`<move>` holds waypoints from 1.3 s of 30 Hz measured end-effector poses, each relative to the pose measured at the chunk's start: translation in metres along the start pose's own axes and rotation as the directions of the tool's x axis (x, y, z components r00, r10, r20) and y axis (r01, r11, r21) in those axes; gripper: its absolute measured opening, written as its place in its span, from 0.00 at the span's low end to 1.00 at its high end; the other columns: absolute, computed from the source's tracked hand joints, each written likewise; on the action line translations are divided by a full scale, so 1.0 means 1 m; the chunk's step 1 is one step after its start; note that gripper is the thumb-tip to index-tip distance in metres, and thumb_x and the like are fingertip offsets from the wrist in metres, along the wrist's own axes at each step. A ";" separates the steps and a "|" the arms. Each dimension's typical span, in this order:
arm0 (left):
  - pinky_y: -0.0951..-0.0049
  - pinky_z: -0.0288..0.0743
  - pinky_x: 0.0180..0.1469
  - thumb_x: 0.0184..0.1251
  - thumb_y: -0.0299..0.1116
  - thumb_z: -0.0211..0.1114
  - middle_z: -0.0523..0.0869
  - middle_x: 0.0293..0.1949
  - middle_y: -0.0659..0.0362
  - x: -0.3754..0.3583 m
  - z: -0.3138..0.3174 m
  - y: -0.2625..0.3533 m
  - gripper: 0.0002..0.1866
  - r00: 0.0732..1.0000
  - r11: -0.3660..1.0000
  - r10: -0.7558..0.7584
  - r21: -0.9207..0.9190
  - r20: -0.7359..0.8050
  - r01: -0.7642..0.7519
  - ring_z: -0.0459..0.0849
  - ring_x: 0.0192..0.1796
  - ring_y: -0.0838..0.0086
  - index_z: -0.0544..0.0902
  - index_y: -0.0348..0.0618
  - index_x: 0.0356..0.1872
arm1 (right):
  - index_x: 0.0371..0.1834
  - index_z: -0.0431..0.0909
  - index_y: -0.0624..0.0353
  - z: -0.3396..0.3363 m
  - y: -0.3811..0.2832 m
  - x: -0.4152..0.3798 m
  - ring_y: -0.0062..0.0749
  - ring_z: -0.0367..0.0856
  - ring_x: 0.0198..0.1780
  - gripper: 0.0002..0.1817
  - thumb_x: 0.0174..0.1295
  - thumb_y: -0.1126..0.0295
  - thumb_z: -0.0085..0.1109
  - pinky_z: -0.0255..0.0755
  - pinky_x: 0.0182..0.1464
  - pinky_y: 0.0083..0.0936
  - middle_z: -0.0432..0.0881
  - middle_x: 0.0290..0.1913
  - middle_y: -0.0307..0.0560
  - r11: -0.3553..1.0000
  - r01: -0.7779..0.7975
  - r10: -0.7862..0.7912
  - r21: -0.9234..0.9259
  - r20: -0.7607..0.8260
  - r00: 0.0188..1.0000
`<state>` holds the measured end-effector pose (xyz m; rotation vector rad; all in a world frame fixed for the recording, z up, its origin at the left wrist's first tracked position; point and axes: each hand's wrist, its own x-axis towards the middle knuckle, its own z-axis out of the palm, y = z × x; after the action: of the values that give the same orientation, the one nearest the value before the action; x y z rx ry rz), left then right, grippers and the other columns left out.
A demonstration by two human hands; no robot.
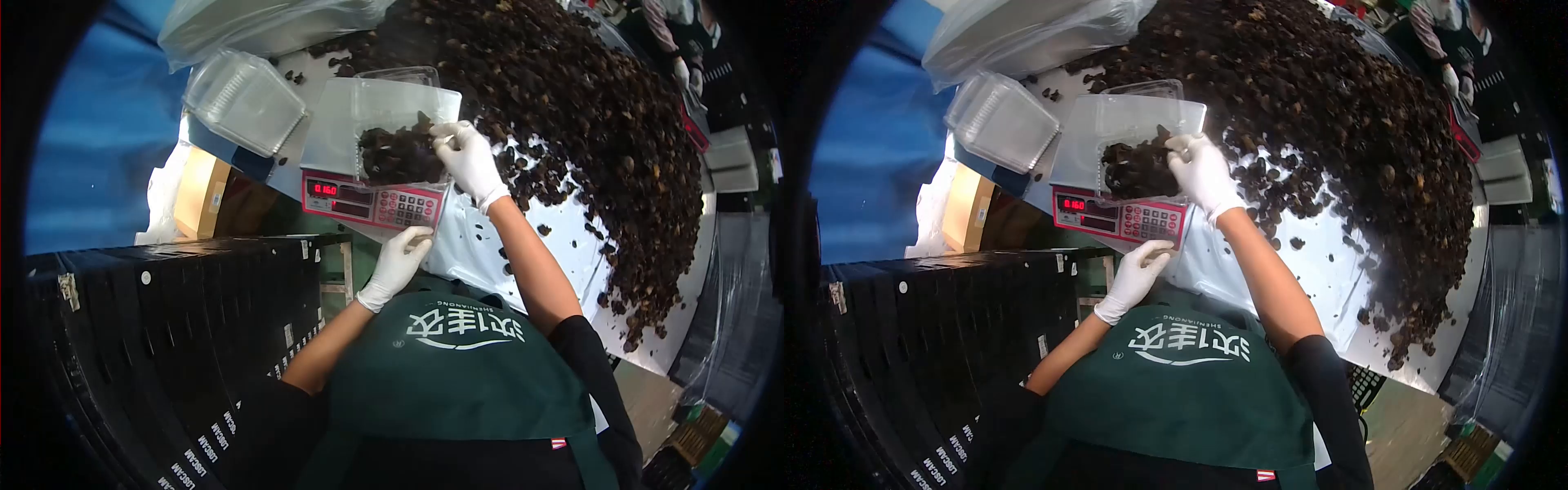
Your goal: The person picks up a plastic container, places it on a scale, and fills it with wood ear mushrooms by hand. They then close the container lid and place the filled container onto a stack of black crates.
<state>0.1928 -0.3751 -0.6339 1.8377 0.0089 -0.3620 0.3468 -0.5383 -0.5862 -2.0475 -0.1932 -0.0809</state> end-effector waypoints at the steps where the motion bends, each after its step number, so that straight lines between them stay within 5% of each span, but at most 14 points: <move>1: 0.77 0.76 0.52 0.72 0.28 0.63 0.88 0.45 0.59 -0.001 -0.004 -0.004 0.13 0.999 0.999 -0.009 -0.042 -0.034 0.007 0.84 0.47 0.79 0.82 0.38 0.54 | 0.45 0.85 0.60 0.000 0.000 0.008 0.37 0.84 0.39 0.11 0.61 0.72 0.61 0.76 0.46 0.30 0.83 0.44 0.55 0.998 0.057 -0.058 -0.028 -0.040 0.998; 2: 0.77 0.75 0.52 0.72 0.28 0.63 0.89 0.46 0.58 -0.002 -0.010 -0.008 0.13 0.997 0.996 -0.020 -0.087 -0.069 0.014 0.84 0.47 0.79 0.81 0.38 0.55 | 0.47 0.85 0.59 -0.004 0.001 0.013 0.26 0.78 0.34 0.12 0.61 0.75 0.60 0.73 0.40 0.22 0.81 0.37 0.45 0.995 0.035 -0.039 -0.092 -0.045 0.998; 3: 0.78 0.76 0.52 0.72 0.28 0.63 0.89 0.45 0.57 -0.004 -0.020 -0.009 0.13 0.993 0.993 -0.061 -0.110 -0.097 0.050 0.84 0.47 0.78 0.81 0.37 0.55 | 0.46 0.85 0.60 -0.014 -0.006 0.017 0.23 0.79 0.34 0.11 0.63 0.74 0.58 0.74 0.41 0.21 0.83 0.36 0.44 0.998 -0.065 0.065 0.021 0.004 0.998; 7: 0.79 0.76 0.45 0.73 0.27 0.60 0.86 0.32 0.62 -0.019 -0.078 -0.022 0.07 0.883 0.964 -0.103 -0.266 -0.458 -0.026 0.83 0.37 0.80 0.84 0.37 0.44 | 0.48 0.85 0.64 -0.027 0.057 0.051 0.17 0.80 0.39 0.11 0.66 0.72 0.59 0.75 0.45 0.18 0.87 0.38 0.41 0.995 -0.096 0.096 0.011 0.006 0.995; 13: 0.82 0.68 0.35 0.73 0.27 0.59 0.77 0.26 0.68 -0.052 -0.169 -0.053 0.07 0.565 0.884 -0.201 -0.397 -0.800 -0.248 0.74 0.29 0.85 0.85 0.39 0.41 | 0.54 0.82 0.68 -0.021 0.069 0.088 0.27 0.84 0.46 0.18 0.64 0.68 0.63 0.76 0.53 0.23 0.88 0.46 0.50 0.973 -0.217 0.209 0.082 0.097 0.973; 17: 0.82 0.68 0.35 0.72 0.27 0.59 0.77 0.25 0.67 -0.046 -0.161 -0.034 0.07 0.575 0.890 -0.171 -0.375 -0.800 -0.258 0.75 0.30 0.84 0.85 0.38 0.42 | 0.63 0.76 0.65 -0.002 0.072 0.113 0.25 0.82 0.50 0.24 0.68 0.64 0.60 0.75 0.50 0.25 0.85 0.53 0.48 0.939 -0.291 0.264 0.183 0.155 0.952; 26: 0.79 0.73 0.38 0.75 0.32 0.58 0.81 0.28 0.65 0.007 -0.133 -0.007 0.09 0.726 0.894 -0.160 -0.409 -0.669 -0.181 0.78 0.31 0.82 0.84 0.39 0.45 | 0.68 0.70 0.66 0.020 0.074 0.146 0.37 0.82 0.53 0.32 0.65 0.60 0.65 0.75 0.54 0.31 0.82 0.57 0.52 0.919 -0.351 0.335 0.179 0.114 0.935; 29: 0.73 0.79 0.49 0.80 0.40 0.53 0.84 0.49 0.54 0.022 -0.119 -0.002 0.19 0.886 0.913 -0.214 -0.406 -0.411 0.032 0.85 0.46 0.73 0.73 0.41 0.64 | 0.73 0.62 0.67 0.013 0.053 0.135 0.39 0.80 0.59 0.36 0.66 0.61 0.63 0.73 0.59 0.31 0.80 0.61 0.55 0.888 -0.343 0.298 0.307 0.185 0.936; 31: 0.72 0.79 0.51 0.80 0.41 0.53 0.83 0.51 0.53 0.029 -0.105 0.006 0.21 0.929 0.900 -0.251 -0.418 -0.272 0.121 0.85 0.48 0.72 0.70 0.41 0.66 | 0.73 0.63 0.66 0.005 0.032 0.123 0.37 0.79 0.61 0.33 0.70 0.60 0.59 0.71 0.64 0.32 0.80 0.61 0.55 0.787 -0.289 0.230 0.544 0.176 0.957; 34: 0.69 0.79 0.53 0.81 0.44 0.51 0.82 0.50 0.51 0.030 -0.103 0.013 0.24 0.957 0.854 -0.242 -0.504 -0.162 0.130 0.85 0.49 0.68 0.68 0.40 0.68 | 0.70 0.67 0.67 -0.029 -0.003 0.081 0.32 0.80 0.61 0.29 0.75 0.55 0.50 0.68 0.68 0.30 0.82 0.60 0.53 0.876 -0.113 0.019 0.469 0.200 0.980; 39: 0.63 0.79 0.54 0.81 0.50 0.47 0.81 0.51 0.47 0.026 -0.107 0.016 0.27 0.953 0.650 -0.302 -0.736 -0.020 0.190 0.84 0.51 0.63 0.67 0.38 0.68 | 0.64 0.75 0.64 -0.041 0.018 -0.006 0.21 0.81 0.48 0.26 0.65 0.66 0.67 0.75 0.52 0.20 0.85 0.51 0.43 0.929 -0.232 0.166 0.288 0.234 0.958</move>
<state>0.2467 -0.2844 -0.5988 1.0433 0.4549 -0.3484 0.3447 -0.5832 -0.5839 -1.7437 -0.1151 0.2755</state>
